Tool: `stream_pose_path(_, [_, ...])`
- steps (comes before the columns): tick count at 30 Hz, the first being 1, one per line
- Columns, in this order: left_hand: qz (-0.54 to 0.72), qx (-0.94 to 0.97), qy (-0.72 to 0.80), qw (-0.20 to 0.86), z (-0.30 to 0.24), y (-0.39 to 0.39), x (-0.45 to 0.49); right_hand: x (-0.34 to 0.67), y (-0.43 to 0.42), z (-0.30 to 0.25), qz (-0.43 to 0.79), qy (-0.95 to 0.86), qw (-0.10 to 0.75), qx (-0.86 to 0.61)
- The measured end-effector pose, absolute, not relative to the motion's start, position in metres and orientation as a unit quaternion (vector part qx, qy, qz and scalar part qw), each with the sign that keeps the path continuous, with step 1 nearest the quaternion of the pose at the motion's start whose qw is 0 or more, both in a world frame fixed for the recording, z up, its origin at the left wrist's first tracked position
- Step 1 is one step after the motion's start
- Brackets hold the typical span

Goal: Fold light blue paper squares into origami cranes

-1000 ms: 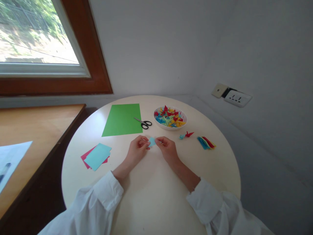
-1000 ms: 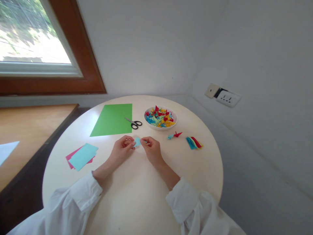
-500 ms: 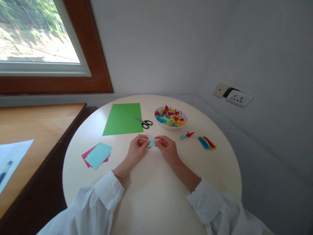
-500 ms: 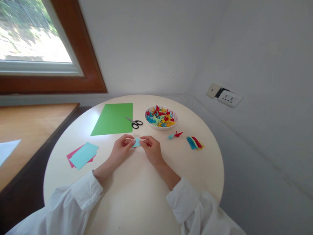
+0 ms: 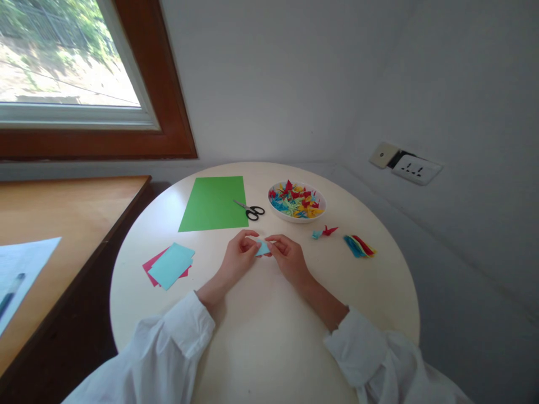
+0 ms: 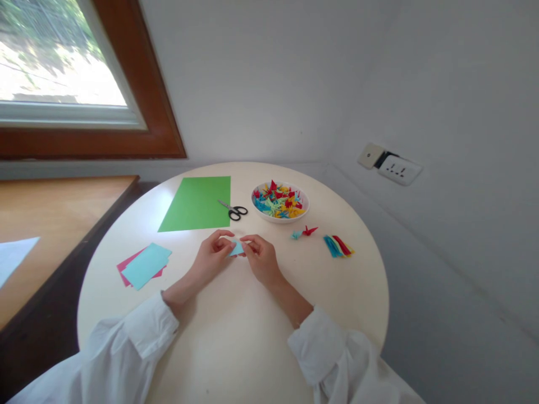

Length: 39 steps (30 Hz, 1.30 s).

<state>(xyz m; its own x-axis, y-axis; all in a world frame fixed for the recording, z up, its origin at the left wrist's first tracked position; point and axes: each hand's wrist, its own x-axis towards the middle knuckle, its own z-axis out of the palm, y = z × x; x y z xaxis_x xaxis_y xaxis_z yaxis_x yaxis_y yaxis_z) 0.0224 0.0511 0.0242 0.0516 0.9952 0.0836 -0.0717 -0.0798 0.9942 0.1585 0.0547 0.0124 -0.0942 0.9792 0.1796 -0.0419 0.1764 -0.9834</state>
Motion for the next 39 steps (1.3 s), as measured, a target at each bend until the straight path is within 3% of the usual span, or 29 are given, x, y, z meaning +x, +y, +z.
stream_pose_path(6, [0.520, 0.509, 0.477, 0.493, 0.0239, 0.0521, 0.0213, 0.1585, 0.0553, 0.0116, 0.463, -0.567, 0.528, -0.430])
stream_pose_path(12, [0.509, 0.481, 0.449, 0.555, 0.0251, 0.0513, 0.0216, 0.1590, 0.0545, 0.0116, 0.455, -0.577, 0.520, -0.435])
stream_pose_path(25, [0.545, 0.480, 0.475, 0.497, 0.0251, 0.0515, 0.0198, 0.1590, 0.0565, 0.0093, 0.430, -0.594, 0.496, -0.464])
stream_pose_path(39, [0.520, 0.495, 0.471, 0.513, 0.0241, 0.0513, 0.0202, 0.1598, 0.0552, 0.0112, 0.415, -0.602, 0.495, -0.469])
